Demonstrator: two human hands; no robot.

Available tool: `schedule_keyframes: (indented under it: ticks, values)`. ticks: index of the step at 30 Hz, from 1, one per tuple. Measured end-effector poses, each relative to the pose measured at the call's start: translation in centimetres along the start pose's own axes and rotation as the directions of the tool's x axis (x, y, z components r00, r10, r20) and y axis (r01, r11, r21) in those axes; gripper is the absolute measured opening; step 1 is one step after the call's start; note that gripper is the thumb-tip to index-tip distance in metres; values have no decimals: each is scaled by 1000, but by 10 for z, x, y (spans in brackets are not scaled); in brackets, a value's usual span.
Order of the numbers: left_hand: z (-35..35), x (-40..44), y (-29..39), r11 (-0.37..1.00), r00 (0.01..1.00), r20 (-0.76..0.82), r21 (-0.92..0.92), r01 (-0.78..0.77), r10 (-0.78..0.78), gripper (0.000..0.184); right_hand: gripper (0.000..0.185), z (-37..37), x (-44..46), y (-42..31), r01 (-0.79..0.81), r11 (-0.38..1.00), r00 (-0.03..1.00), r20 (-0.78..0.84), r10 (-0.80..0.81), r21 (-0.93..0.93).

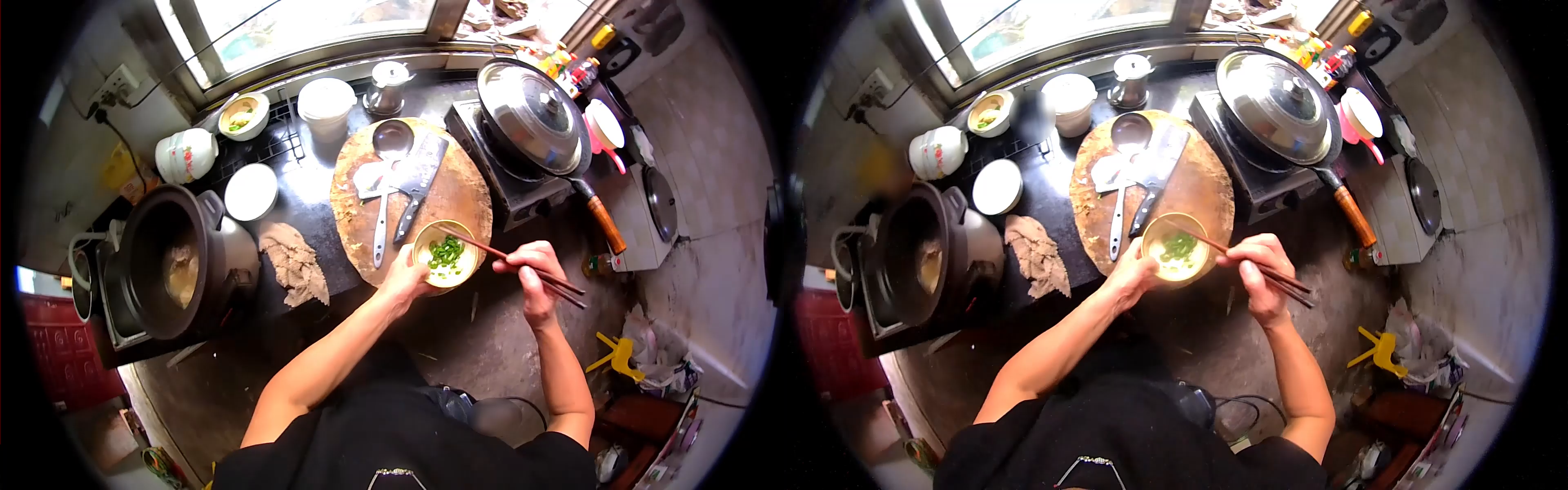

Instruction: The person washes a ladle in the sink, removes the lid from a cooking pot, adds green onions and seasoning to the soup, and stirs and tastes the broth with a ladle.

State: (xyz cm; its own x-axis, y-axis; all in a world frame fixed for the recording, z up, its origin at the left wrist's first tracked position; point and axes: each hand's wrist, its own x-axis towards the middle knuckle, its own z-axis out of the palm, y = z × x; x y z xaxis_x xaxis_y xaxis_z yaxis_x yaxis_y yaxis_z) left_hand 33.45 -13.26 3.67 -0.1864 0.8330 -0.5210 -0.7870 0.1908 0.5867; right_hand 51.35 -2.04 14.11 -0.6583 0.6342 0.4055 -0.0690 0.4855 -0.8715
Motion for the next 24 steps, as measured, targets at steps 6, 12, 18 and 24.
schedule_keyframes:
  ticks: [6,12,18,24]
  values:
    - [-36,-99,47,975,972,-71,21,-221,222,53,18,35,37,-39,230,962,941,285,-181,-148]
    - [-81,-194,99,881,859,-199,66,-468,471,64,17,124,67,-93,240,965,786,562,-257,106]
    - [-139,-280,147,725,668,-288,199,-660,687,76,18,213,92,-134,93,919,689,642,-337,383]
    - [-205,-341,170,764,637,-432,257,-591,638,74,13,323,101,-150,295,885,644,609,-462,360]
